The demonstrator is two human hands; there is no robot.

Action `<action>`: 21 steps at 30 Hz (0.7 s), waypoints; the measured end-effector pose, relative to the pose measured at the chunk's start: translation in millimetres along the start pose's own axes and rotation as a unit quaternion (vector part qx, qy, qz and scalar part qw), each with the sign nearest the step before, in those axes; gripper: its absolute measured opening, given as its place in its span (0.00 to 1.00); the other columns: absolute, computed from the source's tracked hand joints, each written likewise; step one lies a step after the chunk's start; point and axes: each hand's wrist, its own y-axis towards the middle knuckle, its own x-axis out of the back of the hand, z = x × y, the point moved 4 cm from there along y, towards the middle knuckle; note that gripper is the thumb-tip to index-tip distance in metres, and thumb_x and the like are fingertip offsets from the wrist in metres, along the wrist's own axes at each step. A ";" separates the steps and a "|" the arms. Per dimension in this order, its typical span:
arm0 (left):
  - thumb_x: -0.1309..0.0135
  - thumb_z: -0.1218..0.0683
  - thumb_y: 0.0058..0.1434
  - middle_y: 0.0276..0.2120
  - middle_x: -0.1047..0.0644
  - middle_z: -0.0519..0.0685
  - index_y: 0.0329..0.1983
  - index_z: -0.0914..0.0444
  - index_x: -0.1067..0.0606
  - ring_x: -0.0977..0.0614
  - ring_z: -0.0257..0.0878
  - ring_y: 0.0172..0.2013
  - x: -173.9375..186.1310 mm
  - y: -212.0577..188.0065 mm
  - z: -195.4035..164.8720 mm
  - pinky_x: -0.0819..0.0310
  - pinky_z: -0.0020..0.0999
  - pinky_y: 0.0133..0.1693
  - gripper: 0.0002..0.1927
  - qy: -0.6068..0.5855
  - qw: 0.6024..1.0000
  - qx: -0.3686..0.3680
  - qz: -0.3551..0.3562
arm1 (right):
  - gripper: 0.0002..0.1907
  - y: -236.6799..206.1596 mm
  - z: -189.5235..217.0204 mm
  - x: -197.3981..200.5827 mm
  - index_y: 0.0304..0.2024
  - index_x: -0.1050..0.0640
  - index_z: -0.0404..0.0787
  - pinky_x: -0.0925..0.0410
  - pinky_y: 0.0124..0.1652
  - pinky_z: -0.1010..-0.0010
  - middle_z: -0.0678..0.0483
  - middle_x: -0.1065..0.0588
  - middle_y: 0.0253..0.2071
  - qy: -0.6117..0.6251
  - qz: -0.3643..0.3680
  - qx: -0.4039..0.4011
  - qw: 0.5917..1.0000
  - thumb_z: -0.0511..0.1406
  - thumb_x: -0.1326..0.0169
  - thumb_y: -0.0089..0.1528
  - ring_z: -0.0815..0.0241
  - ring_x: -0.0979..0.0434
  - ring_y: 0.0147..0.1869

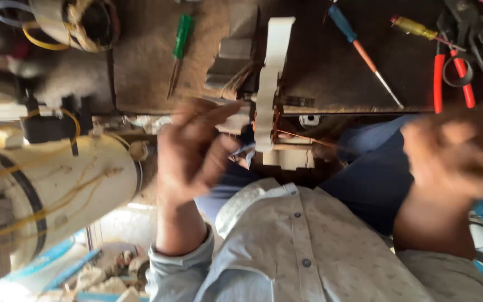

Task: The person winds copper wire around a white stator core held in a bench vise. They use a screwdriver to tuck the wire into slots and occasionally rotate the stator to continue winding.

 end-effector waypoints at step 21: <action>0.47 0.50 0.74 0.54 0.20 0.59 0.54 0.69 0.23 0.17 0.39 0.38 -37.9 30.2 -66.9 0.19 0.29 0.40 0.17 -0.231 0.945 -0.099 0.210 | 0.08 -66.9 -54.3 -17.7 0.48 0.21 0.42 0.26 0.34 0.66 0.42 0.21 0.49 0.166 -0.004 0.008 0.986 0.34 0.42 0.66 0.60 0.18 0.41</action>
